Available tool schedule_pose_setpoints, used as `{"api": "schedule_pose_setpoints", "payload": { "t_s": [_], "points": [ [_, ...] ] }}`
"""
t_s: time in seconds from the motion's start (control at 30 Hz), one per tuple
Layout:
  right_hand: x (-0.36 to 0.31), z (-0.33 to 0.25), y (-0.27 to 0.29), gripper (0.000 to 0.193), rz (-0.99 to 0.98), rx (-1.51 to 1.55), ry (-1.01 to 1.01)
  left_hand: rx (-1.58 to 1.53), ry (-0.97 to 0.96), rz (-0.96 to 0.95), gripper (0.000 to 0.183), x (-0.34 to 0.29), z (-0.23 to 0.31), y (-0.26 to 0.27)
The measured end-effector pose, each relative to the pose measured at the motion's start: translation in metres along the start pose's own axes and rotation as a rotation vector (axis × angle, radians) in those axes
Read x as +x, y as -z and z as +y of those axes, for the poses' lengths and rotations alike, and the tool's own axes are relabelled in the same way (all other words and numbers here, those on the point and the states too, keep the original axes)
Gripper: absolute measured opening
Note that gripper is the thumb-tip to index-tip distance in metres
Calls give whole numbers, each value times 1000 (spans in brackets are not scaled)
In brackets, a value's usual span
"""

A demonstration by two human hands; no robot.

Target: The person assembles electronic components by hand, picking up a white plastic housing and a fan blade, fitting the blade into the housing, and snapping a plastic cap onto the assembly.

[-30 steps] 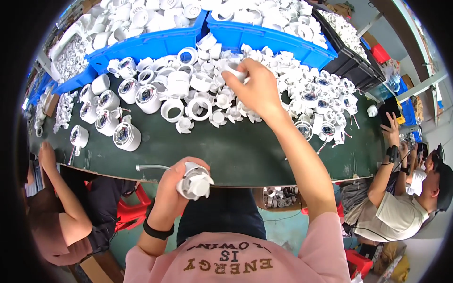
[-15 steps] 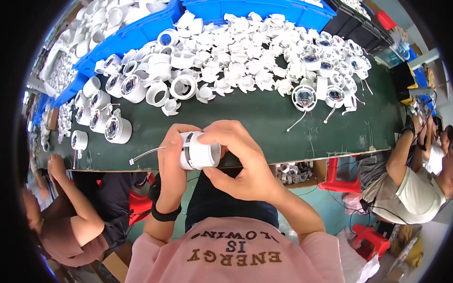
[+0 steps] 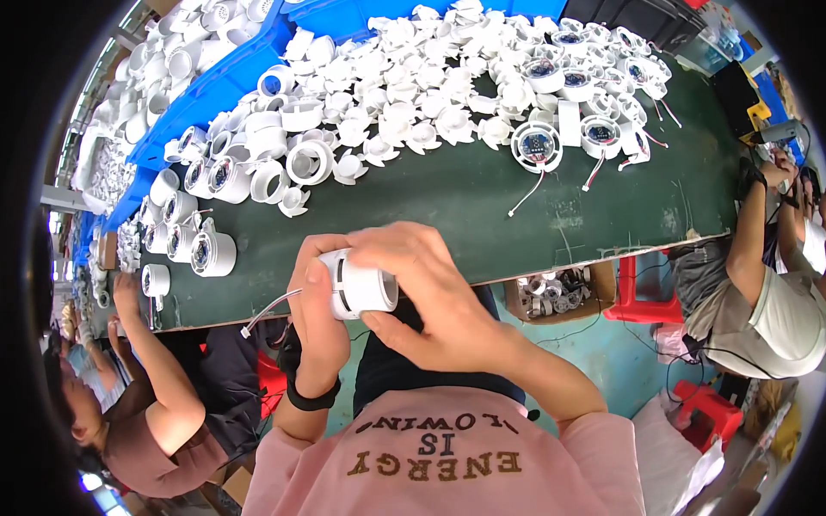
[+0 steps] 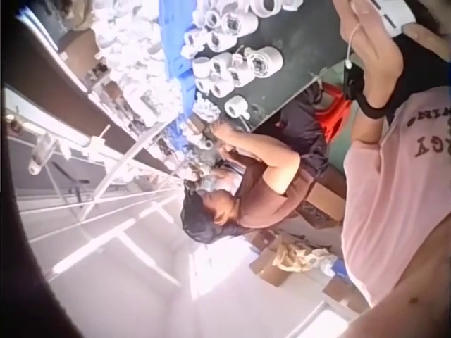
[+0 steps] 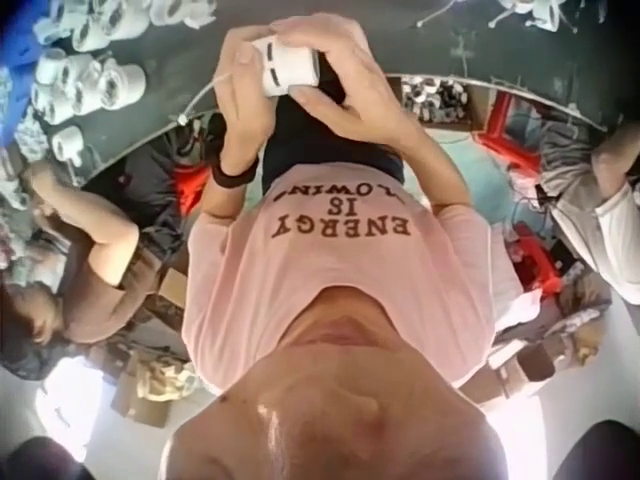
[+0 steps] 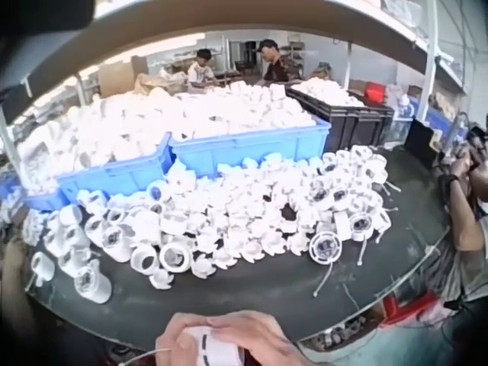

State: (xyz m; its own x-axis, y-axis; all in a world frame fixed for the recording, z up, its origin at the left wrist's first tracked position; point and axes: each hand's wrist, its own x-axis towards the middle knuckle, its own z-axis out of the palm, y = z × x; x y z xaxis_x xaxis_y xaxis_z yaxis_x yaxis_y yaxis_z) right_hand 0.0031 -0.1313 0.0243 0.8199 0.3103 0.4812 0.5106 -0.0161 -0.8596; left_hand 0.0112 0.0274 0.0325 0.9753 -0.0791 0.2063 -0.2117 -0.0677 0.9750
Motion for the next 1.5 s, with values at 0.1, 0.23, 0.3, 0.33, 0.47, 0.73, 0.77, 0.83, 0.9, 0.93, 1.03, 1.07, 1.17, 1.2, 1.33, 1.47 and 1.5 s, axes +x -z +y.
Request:
{"api": "schedule_pose_setpoints", "payload": {
  "t_s": [0.1,0.23,0.3,0.33,0.47,0.73,0.77,0.83,0.9,0.93,1.03,1.07,1.17,1.2,1.33,1.47,1.5],
  "points": [
    [-5,3,-7,65,-107,-93,35,14,-8,-25,40,-5,-1,-5],
    [-15,7,-15,72,-109,-9,49,24,35,-57,40,-12,-2,-3],
    [-13,6,-17,72,-104,2,73,56,32,-54,40,-14,-2,-1],
    [-11,5,-18,71,-105,9,97,40,9,-50,39,-15,0,-1],
    [-3,10,-8,77,-170,34,108,131,-106,3,38,-12,-5,-4],
    [22,13,-9,84,-150,172,96,34,29,-47,42,12,5,4],
    [23,10,-6,84,-144,166,105,-138,216,-43,43,13,2,6],
    [24,2,-7,77,-15,-378,-1,-452,527,50,44,20,7,5],
    [23,0,-1,70,71,-455,60,-535,602,75,43,36,20,2],
    [19,0,1,70,32,-466,55,-512,641,45,44,40,26,2],
    [19,0,-2,64,220,-408,12,-154,470,-316,44,29,34,1],
    [20,3,3,59,259,-380,-14,-133,363,-490,55,25,28,8],
    [9,22,20,56,339,-151,-141,447,-100,-701,58,71,42,40],
    [4,26,22,56,347,-150,-141,505,-16,-515,49,88,42,51],
    [2,32,30,54,334,-33,-129,613,-177,43,33,217,20,130],
    [1,32,33,55,301,-157,-3,997,-222,306,53,318,-5,185],
    [0,32,33,55,266,-195,2,1089,-183,281,60,334,-11,186]
  ]
}}
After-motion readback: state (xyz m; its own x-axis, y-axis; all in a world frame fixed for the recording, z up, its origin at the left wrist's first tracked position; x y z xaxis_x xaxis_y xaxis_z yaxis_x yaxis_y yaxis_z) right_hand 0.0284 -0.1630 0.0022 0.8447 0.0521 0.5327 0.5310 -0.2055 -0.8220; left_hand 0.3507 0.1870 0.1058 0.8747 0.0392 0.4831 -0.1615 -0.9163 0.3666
